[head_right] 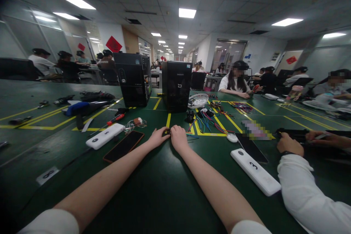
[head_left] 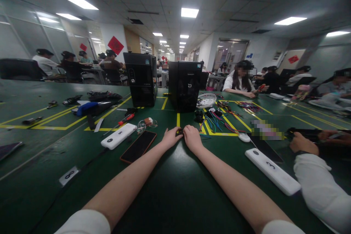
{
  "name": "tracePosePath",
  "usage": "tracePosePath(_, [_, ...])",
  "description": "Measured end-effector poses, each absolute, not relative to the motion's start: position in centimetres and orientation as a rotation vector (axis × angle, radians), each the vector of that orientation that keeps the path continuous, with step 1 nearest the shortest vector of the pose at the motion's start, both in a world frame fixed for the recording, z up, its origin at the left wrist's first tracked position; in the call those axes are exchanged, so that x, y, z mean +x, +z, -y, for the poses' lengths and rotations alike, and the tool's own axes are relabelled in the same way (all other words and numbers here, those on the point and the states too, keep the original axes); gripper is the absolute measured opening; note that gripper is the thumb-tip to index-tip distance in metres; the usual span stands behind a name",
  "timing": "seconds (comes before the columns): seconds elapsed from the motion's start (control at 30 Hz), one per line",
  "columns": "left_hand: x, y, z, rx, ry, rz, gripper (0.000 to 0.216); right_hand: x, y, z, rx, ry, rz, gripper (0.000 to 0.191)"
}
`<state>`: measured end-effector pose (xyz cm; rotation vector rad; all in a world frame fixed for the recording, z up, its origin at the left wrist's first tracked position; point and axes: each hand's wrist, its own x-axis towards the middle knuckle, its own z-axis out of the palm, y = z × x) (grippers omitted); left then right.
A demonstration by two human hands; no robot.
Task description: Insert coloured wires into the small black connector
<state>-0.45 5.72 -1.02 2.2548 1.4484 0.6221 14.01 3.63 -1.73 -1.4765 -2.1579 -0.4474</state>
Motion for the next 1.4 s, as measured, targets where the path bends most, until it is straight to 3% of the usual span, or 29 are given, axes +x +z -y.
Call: tracePosePath(1.4, [0.4,-1.2,-5.1,2.249,0.597,-1.605,0.031,14.3,-1.8,-4.1,-1.449,-0.176,1.913,0.013])
